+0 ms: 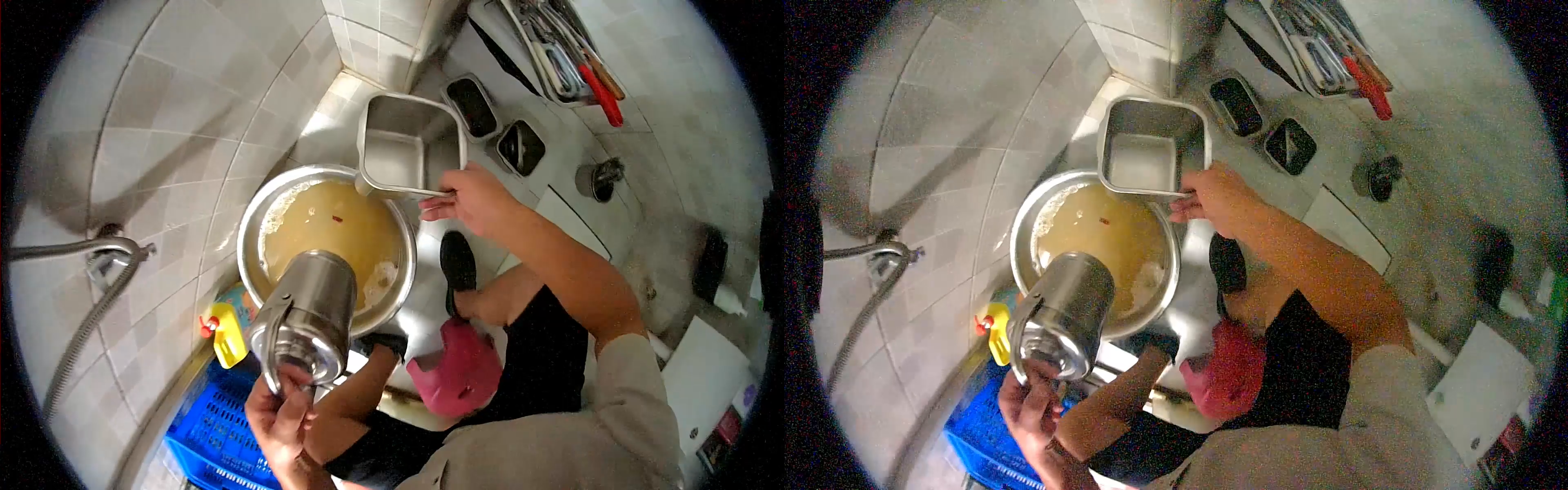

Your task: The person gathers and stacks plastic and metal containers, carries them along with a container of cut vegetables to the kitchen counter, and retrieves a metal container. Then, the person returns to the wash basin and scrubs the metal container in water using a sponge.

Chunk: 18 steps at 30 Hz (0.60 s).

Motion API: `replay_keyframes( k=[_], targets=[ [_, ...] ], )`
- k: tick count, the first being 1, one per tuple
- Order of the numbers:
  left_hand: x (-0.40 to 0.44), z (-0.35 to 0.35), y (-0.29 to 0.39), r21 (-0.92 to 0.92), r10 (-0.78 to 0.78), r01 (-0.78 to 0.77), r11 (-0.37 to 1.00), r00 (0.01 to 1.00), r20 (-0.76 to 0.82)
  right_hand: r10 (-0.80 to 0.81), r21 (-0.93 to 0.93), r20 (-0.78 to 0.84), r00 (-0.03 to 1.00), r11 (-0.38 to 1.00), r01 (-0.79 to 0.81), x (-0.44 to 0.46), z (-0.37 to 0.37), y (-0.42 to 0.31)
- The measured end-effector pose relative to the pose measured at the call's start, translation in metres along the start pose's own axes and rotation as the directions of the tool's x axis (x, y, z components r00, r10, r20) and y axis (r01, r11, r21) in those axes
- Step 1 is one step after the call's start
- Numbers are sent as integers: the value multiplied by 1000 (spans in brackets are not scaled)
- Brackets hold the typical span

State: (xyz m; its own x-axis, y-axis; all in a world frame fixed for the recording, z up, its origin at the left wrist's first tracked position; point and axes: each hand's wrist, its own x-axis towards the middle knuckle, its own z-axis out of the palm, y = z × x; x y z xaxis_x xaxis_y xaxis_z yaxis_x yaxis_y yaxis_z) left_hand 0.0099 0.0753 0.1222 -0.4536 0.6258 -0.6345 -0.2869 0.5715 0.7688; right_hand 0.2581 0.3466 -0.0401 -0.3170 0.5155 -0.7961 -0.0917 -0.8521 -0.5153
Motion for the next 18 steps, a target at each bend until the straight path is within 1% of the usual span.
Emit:
replay_keyframes(
  k=[2, 3, 4, 5, 6, 7, 8, 10, 11, 12, 14, 15, 16, 18],
  targets=[
    [0, -1, -13, -80, 32, -35, 996, 999, -35, -26, -26, 48, 998, 999, 28, -6, 2, -10],
    [-1, -4, -18, -86, 52, -55, 995, 998, -35, -71, 5, 13, 997, 997, 71, -18, 7, -14],
    [1, -6, -23, -75, 199, -193, 978, 977, 74, -119, 29, -19, 993, 992, 119, -24, 9, -15],
    [-5, -4, -30, -90, 227, -226, 970, 974, 2, -136, 14, -2, 991, 991, 136, -24, 4, -13],
    [-11, 1, -32, -103, 253, -259, 960, 965, -74, -169, 39, 72, 983, 985, 167, -27, -3, -14],
    [-15, -1, -30, -106, 207, -217, 970, 974, -96, -200, 62, 149, 968, 979, 193, -30, -4, -15],
    [-17, -1, -28, -123, 267, -268, 956, 963, -26, -210, 46, 181, 961, 978, 205, -36, -1, -15],
    [-29, -1, -26, -126, 179, -189, 974, 980, -85, -209, -11, 239, 948, 976, 218, -52, 8, -18],
    [-34, -2, -34, -106, 222, -234, 967, 969, -108, -231, -20, 282, 931, 969, 247, -49, 4, -12],
    [-39, -3, -36, -66, 211, -217, 974, 974, -82, -249, -26, 305, 919, 963, 269, -49, 2, -9],
    [-42, -11, -40, -63, 195, -198, 978, 979, -54, -228, -56, 275, 934, 966, 252, -48, 0, -5],
    [-45, -14, -45, -48, 215, -219, 975, 974, -69, -213, -114, 293, 932, 960, 255, -40, -8, -3],
    [-44, -19, -49, -60, 191, -197, 979, 977, -99, -221, -126, 302, 927, 955, 269, -41, -15, 3],
    [-47, -27, -53, -90, 185, -193, 977, 978, -93, -135, -291, 268, 954, 932, 214, -46, -14, 3]
  ],
)
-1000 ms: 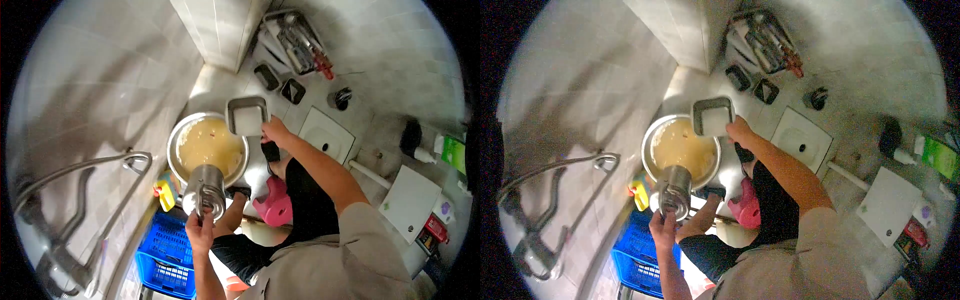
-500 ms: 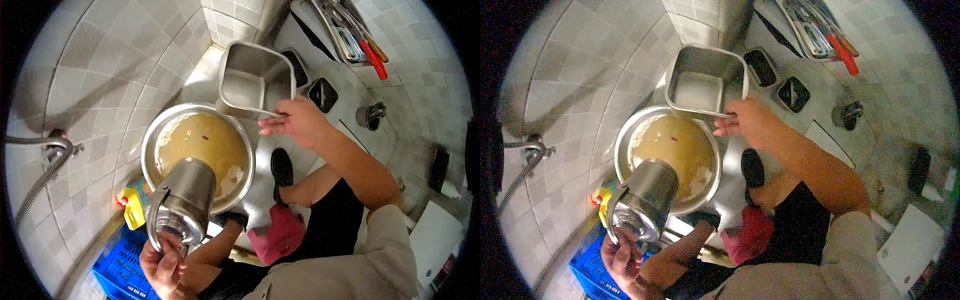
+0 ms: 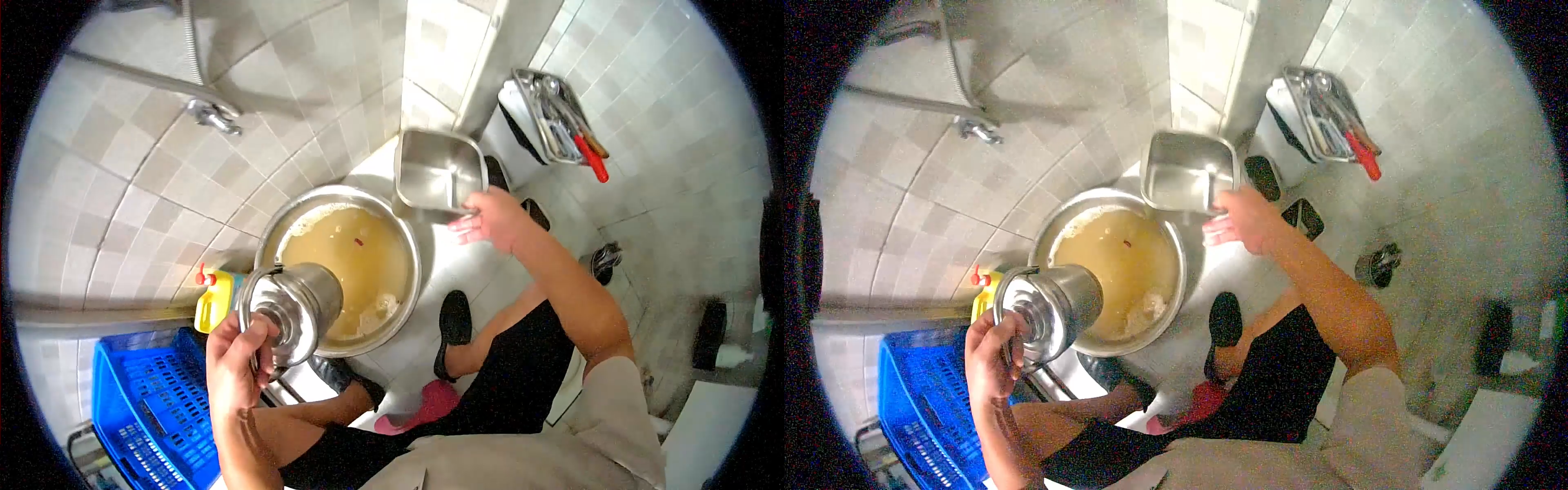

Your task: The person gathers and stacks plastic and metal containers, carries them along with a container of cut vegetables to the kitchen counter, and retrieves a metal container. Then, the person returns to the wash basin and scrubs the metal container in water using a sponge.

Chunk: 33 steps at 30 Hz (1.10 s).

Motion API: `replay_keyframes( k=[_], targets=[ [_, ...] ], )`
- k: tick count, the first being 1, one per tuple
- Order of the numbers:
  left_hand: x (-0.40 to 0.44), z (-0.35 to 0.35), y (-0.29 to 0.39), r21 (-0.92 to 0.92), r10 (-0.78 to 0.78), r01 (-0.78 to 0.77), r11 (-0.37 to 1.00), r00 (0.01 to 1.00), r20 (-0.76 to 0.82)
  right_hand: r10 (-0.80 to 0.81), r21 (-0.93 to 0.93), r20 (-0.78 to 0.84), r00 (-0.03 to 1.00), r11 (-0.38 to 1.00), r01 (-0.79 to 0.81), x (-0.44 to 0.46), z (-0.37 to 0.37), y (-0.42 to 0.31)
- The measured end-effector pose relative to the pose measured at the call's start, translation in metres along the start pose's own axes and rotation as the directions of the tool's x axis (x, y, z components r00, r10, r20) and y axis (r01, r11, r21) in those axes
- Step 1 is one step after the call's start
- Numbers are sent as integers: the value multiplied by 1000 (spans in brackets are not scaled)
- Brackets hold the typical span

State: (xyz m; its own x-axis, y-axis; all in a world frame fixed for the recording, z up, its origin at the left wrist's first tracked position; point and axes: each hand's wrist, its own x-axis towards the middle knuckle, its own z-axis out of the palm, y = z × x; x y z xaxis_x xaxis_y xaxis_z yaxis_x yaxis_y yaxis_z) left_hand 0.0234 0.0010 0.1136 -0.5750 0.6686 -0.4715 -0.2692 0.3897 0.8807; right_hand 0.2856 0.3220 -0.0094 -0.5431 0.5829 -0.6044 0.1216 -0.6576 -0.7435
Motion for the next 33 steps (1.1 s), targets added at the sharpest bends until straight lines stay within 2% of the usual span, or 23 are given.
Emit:
replay_keyframes(
  k=[1, 2, 3, 8, 9, 10, 11, 15, 17, 18, 20, 24, 27, 29, 30, 32, 33],
  targets=[
    [-2, 0, -4, -11, 20, -20, 1000, 998, -66, -13, -17, 5, 1000, 1000, 13, -3, 4, 1],
    [-3, -1, -4, 19, 21, -19, 1000, 994, -108, -22, -111, -81, 996, 994, 13, -7, 7, 5],
    [-4, -5, -5, 24, 23, -21, 999, 996, -85, -42, -209, -166, 985, 978, 7, -11, 11, 8],
    [-2, -22, -12, 22, 60, -59, 998, 995, -81, -106, -341, -214, 971, 940, 28, 30, -17, 43],
    [-2, -24, -12, 8, 62, -61, 998, 995, -82, -331, -600, -40, 943, 763, 242, 27, -10, 44],
    [-2, -26, -13, 21, 80, -78, 997, 994, -77, -478, -761, 190, 858, 480, 436, 24, -7, 43],
    [-2, -28, -14, 35, 96, -94, 995, 993, -72, -278, -429, -149, 949, 883, 191, 22, -5, 41],
    [-1, -32, -11, 24, 74, -73, 997, 994, -76, -370, -545, -179, 912, 808, 222, 36, -15, 51],
    [2, -34, -12, 14, 84, -84, 996, 993, -84, -590, -885, -30, 807, 391, 253, 41, -24, 49],
    [3, -34, -12, 10, 99, -98, 995, 991, -93, -589, -887, -29, 808, 387, 250, 38, -21, 46],
    [6, -33, -11, 32, 86, -83, 996, 989, -122, -674, -946, 56, 737, 200, 255, 28, -9, 40],
    [12, -33, -10, -1, 97, -98, 995, 990, -99, -691, -947, 85, 718, 167, 273, 33, -7, 40],
    [13, -29, -8, 58, 69, -62, 996, 989, -128, -657, -930, 146, 739, 163, 329, 37, -8, 37],
    [16, -28, -10, 50, 84, -78, 996, 989, -119, -747, -917, 180, 639, 107, 384, 42, -11, 42],
    [17, -28, -9, 55, 77, -70, 996, 990, -122, -743, -916, 178, 646, 114, 385, 42, -10, 42],
    [18, -26, -6, 40, 74, -70, 997, 992, -107, -612, -890, 61, 788, 325, 321, 42, -10, 37],
    [18, -25, -5, 29, 74, -71, 997, 991, -116, -548, -890, -26, 836, 394, 230, 58, -26, 46]
  ],
)
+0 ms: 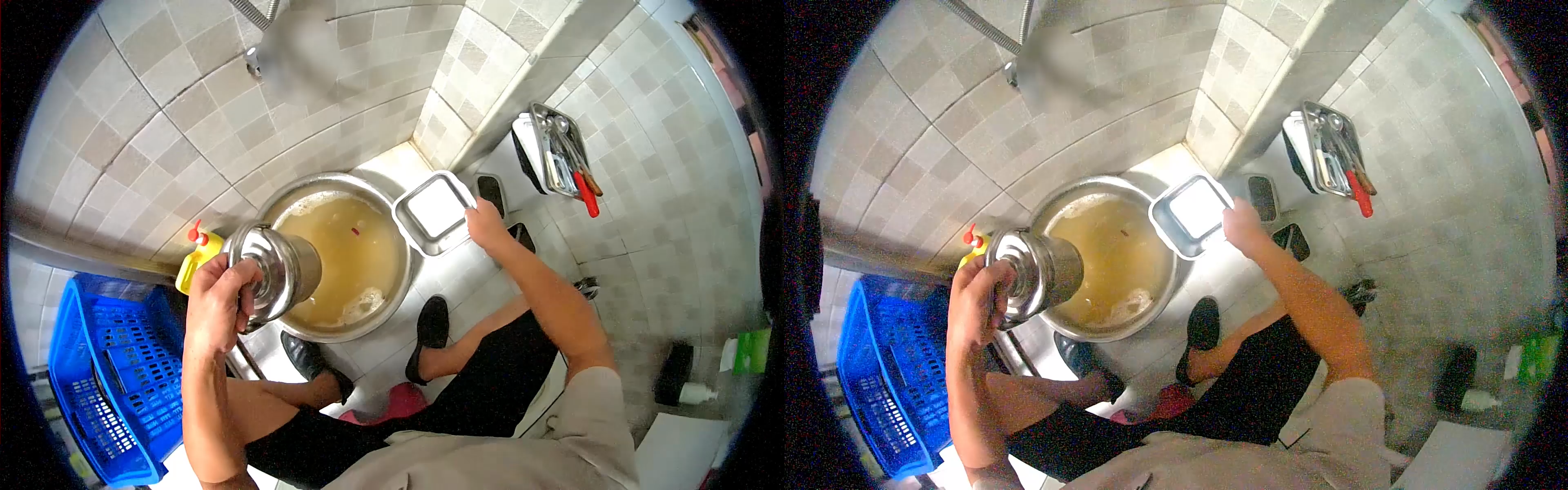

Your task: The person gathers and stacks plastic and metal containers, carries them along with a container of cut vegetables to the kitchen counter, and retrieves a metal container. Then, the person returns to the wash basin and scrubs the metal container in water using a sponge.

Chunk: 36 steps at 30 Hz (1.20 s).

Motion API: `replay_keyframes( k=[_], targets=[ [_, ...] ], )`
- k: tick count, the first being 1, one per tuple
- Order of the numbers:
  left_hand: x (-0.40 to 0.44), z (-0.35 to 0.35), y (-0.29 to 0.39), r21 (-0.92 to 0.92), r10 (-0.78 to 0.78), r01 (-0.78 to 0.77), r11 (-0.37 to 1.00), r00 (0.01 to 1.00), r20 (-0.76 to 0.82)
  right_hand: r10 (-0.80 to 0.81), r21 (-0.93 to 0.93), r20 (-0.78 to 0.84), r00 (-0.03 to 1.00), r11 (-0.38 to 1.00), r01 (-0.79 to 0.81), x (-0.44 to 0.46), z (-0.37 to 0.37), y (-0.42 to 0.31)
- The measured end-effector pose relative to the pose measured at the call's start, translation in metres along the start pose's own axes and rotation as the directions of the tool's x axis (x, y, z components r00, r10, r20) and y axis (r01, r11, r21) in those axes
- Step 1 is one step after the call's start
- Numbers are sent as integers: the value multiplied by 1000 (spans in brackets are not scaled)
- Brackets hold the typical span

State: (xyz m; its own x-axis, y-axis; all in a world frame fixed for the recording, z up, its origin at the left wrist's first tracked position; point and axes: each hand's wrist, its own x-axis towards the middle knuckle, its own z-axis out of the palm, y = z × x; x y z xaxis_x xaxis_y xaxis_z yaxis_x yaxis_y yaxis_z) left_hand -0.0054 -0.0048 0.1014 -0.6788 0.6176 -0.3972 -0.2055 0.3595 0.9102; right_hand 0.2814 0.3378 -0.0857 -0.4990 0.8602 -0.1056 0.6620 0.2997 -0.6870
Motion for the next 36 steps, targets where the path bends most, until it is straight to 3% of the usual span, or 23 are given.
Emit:
replay_keyframes(
  k=[1, 3, 7, 8, 9, 10, 11, 13, 15, 17, 21, 23, 24, 25, 26, 27, 28, 29, 30, 35, 36],
  targets=[
    [0, 1, 1, 5, -6, 6, 1000, 1000, -9, -1, 6, 11, 1000, 1000, 1, 11, 11, 26],
    [1, 1, 4, 6, 9, -9, 1000, 1000, -6, 38, 211, 100, 994, 976, -58, 29, 40, 67],
    [8, -2, 7, -10, 14, -14, 1000, 1000, -26, 6, 41, 395, 919, 999, -24, 35, 99, 44],
    [8, -1, 11, -22, 16, -16, 1000, 999, -35, 319, 96, 382, 867, 920, -381, 11, 89, -38],
    [11, -2, 11, -40, 16, -18, 999, 999, -36, 150, -38, 366, 918, 988, -147, 15, 124, -18],
    [14, -3, 10, -60, 23, -24, 998, 999, -24, -108, -105, 250, 962, 985, 138, 6, 143, -22],
    [16, -4, 9, -80, 28, -28, 996, 1000, -11, -372, -198, 152, 916, 896, 397, -6, 161, -30],
    [21, -6, 8, -99, 24, -26, 995, 999, -23, -240, -354, 268, 933, 876, 327, -25, 175, -70],
    [24, -10, 3, -114, 20, -19, 993, 1000, 3, -351, -455, 286, 892, 769, 449, -30, 199, -71],
    [23, -11, 4, -109, 23, -24, 994, 1000, -14, -325, -515, 365, 873, 710, 480, -33, 212, -73],
    [19, -15, 9, -72, -7, 6, 997, 1000, -5, -399, -535, 352, 847, 656, 532, -37, 235, -66],
    [20, -17, 7, -54, -26, 25, 998, 1000, -4, -136, -442, 387, 912, 841, 313, -39, 239, -71],
    [21, -20, 5, -61, -16, 17, 998, 1000, 14, -83, -388, 315, 946, 898, 208, -41, 242, -71],
    [22, -22, 4, -68, -6, 8, 998, 1000, 31, -88, -389, 318, 944, 896, 214, -36, 255, -56],
    [21, -22, 6, -47, -18, 19, 999, 1000, 20, -148, -361, 209, 967, 907, 217, -25, 278, -21],
    [20, -21, 7, -50, -16, 17, 999, 1000, 16, -204, -333, 94, 975, 916, 223, -23, 275, -28],
    [20, -22, 8, -14, -45, 45, 999, 999, 11, -209, -333, 94, 973, 915, 229, -21, 270, -34],
    [20, -22, 9, 23, -73, 73, 997, 997, 5, 199, -45, 256, 946, 980, -194, -18, 262, -38],
    [20, -22, 7, 21, -71, 71, 997, 997, 0, 485, 147, 501, 717, 769, -622, -18, 253, -48],
    [23, -21, 2, 0, -67, 68, 998, 995, 77, 414, -94, 419, 808, 905, -415, -24, 223, -61],
    [23, -18, -1, -6, -28, 29, 1000, 995, 95, 294, -185, 356, 887, 953, -241, -14, 219, -56]
  ],
)
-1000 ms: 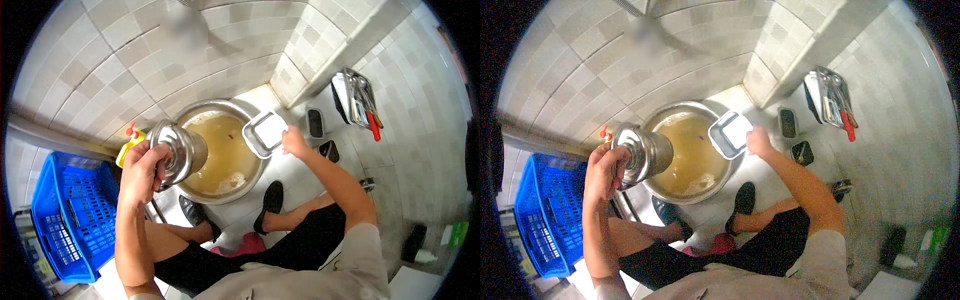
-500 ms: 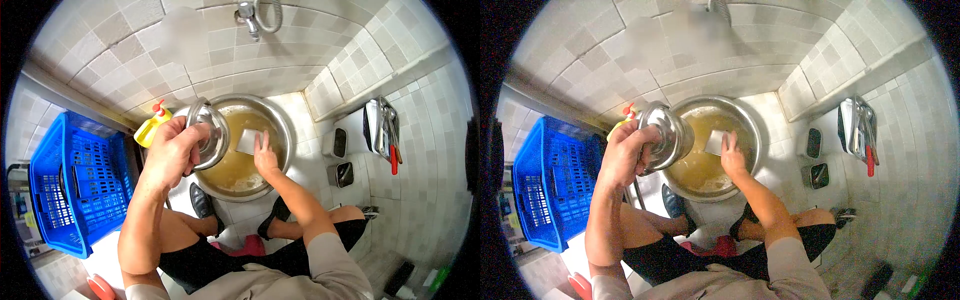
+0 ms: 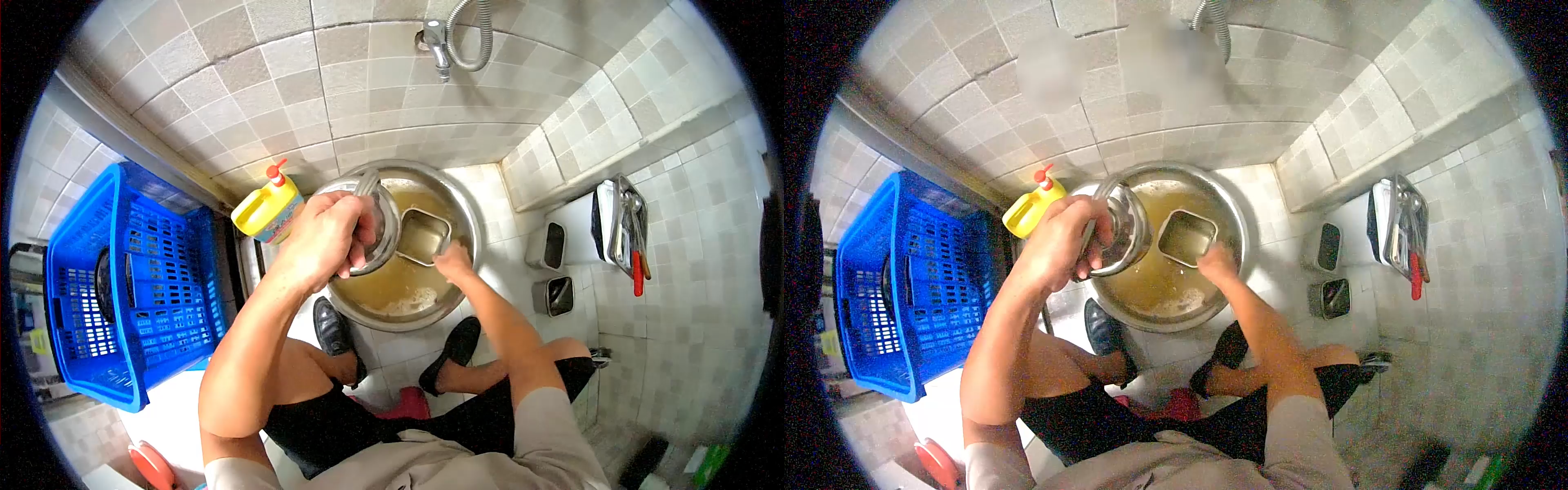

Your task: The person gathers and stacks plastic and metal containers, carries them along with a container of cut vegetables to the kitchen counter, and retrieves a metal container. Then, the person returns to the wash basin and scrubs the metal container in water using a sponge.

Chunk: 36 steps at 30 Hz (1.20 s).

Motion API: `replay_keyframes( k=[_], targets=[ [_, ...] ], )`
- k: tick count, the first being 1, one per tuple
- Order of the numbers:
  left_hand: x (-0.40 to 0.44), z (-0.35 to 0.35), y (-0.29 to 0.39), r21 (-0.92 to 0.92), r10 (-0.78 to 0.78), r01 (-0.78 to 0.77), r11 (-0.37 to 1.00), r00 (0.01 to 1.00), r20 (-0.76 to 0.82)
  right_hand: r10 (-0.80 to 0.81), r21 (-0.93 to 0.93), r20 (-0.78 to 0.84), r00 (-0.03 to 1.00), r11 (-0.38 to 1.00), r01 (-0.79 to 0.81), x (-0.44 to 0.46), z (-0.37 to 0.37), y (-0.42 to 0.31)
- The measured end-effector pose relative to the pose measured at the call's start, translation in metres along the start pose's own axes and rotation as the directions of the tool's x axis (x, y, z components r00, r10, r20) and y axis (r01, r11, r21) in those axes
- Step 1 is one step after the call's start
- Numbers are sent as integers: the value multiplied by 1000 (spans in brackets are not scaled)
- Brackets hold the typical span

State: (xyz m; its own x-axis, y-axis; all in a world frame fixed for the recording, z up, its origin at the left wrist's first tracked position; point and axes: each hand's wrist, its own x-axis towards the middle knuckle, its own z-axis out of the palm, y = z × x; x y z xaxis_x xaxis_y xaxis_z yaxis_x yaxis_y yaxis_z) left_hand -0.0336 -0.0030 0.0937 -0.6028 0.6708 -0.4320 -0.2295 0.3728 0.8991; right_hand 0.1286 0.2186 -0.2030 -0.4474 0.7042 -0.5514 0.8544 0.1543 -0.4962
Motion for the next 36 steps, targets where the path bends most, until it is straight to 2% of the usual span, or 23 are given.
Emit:
replay_keyframes(
  k=[1, 3, 5, 7, 9, 10, 11, 12, 13, 14, 15, 16, 17, 19, 20, 21, 24, 25, 27, 29, 32, 33, 36],
  targets=[
    [-1, 3, 0, -3, 38, -38, 999, 999, 20, -133, -160, -79, 988, 980, 119, -1, -11, -7],
    [-3, 10, 6, -17, 13, -12, 1000, 999, 46, -340, -145, -55, 939, 933, 330, -19, -50, -31],
    [-7, 18, 10, 88, -42, 35, 995, 996, 77, -579, 27, -169, 798, 806, 591, -44, -81, -60],
    [-7, 22, 11, 163, -41, 22, 986, 993, 109, -733, 242, -211, 646, 601, 762, -99, -117, -102],
    [0, 31, 1, 400, 186, -231, 887, 971, 150, -902, 49, -199, 383, 381, 923, -142, -148, -133],
    [-1, 36, 3, 410, 218, -270, 871, 961, 170, -897, 42, -208, 389, 389, 920, -155, -157, -142],
    [0, 43, -1, 409, 222, -281, 868, 957, 187, -948, -18, -139, 288, 293, 956, -166, -165, -150],
    [-1, 52, -2, 370, 347, -379, 848, 925, 153, -980, -70, -62, 187, 191, 979, -174, -171, -152],
    [-4, 61, 0, 332, 462, -472, 817, 879, 114, -977, -82, -70, 199, 205, 975, -182, -174, -151],
    [-9, 66, 3, 293, 298, -326, 899, 945, 136, -952, -36, 13, 305, 304, 952, -188, -177, -149],
    [-10, 74, 2, 289, 305, -337, 896, 940, 152, -911, 2, 100, 399, 401, 916, -194, -181, -147],
    [-12, 82, 0, 261, 331, -365, 894, 929, 167, -880, -69, 110, 463, 457, 887, -200, -185, -144],
    [-13, 88, -2, 234, 359, -393, 889, 916, 178, -878, -78, 101, 468, 462, 883, -201, -188, -138],
    [-16, 97, -2, 227, 387, -426, 876, 900, 200, -943, -49, 68, 326, 323, 945, -198, -194, -120],
    [-17, 100, -2, 210, 410, -452, 867, 886, 216, -919, -86, 59, 389, 383, 920, -199, -200, -110],
    [-18, 103, -2, 191, 433, -477, 858, 871, 232, -918, -93, 56, 392, 387, 918, -200, -206, -100],
    [-25, 103, 0, 233, 516, -545, 805, 838, 178, -742, 48, -6, 670, 669, 742, -196, -222, -68],
    [-25, 99, 0, 232, 562, -581, 780, 814, 148, -740, 41, -12, 672, 671, 740, -194, -231, -58],
    [-21, 92, -2, 236, 559, -571, 786, 820, 122, -614, -52, -12, 789, 788, 613, -188, -251, -38],
    [-17, 84, -5, 230, 533, -544, 807, 838, 114, -584, -12, -59, 810, 812, 584, -171, -256, -10],
    [-13, 76, -6, 228, 533, -539, 811, 841, 94, -269, 301, -21, 963, 917, 262, -161, -256, 19],
    [-10, 72, -9, 221, 532, -538, 814, 842, 90, -268, 303, -20, 963, 917, 261, -152, -254, 31],
    [-1, 66, -15, 194, 577, -573, 796, 816, 40, -115, 469, -31, 993, 875, 116, -124, -239, 69]
  ],
)
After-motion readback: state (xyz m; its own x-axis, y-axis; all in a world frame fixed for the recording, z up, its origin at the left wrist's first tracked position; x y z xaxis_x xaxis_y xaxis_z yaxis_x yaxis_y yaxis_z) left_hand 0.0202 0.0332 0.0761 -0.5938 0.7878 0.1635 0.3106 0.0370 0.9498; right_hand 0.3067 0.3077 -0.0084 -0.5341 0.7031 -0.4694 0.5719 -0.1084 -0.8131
